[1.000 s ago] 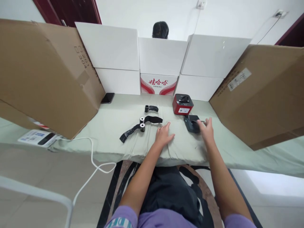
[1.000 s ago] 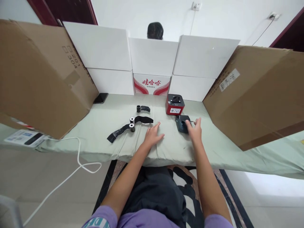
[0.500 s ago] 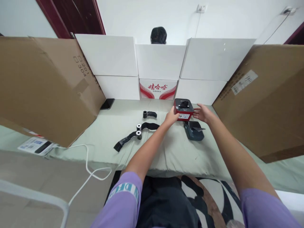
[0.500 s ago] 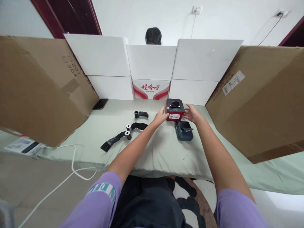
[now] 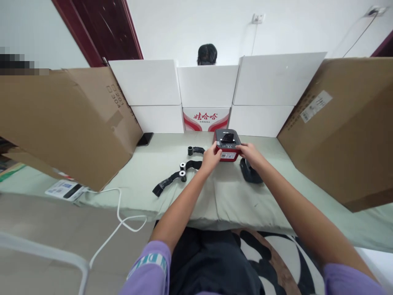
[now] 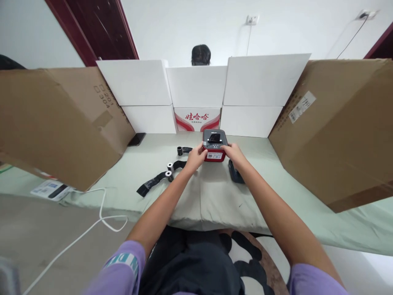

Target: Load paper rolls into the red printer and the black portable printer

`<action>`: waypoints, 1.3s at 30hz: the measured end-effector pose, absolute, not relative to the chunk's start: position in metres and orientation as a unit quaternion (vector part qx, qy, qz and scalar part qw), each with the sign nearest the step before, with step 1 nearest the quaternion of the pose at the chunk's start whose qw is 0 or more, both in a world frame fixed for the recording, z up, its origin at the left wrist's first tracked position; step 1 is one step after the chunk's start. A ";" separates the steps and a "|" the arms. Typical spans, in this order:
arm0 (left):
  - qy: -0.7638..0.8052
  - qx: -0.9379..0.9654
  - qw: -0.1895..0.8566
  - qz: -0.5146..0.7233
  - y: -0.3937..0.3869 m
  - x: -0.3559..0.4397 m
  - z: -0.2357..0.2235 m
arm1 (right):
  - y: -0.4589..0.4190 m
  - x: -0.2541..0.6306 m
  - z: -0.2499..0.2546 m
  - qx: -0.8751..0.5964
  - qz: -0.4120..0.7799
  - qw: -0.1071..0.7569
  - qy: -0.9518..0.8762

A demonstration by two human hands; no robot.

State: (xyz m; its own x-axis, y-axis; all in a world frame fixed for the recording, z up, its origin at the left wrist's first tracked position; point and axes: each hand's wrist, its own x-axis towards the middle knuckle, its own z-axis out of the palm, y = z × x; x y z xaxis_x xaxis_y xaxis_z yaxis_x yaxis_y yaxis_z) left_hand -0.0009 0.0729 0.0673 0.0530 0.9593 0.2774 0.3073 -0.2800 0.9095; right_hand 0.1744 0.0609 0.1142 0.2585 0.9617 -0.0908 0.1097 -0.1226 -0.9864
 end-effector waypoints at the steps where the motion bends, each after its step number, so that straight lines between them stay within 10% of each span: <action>1: 0.491 0.641 0.341 0.481 0.060 -0.005 0.065 | 0.051 0.173 0.113 -0.609 0.431 0.495 -0.446; 39: 0.547 0.689 0.222 0.421 -0.010 -0.022 0.030 | -0.091 0.163 -0.016 -0.625 0.282 0.624 -0.374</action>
State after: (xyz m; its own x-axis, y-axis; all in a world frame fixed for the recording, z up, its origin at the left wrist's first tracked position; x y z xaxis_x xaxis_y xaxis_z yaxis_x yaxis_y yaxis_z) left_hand -0.0224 -0.0096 0.0301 0.0482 0.9403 0.3369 0.5659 -0.3036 0.7665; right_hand 0.1626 -0.0910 -0.0162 0.5610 0.8198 0.1144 0.1155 0.0594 -0.9915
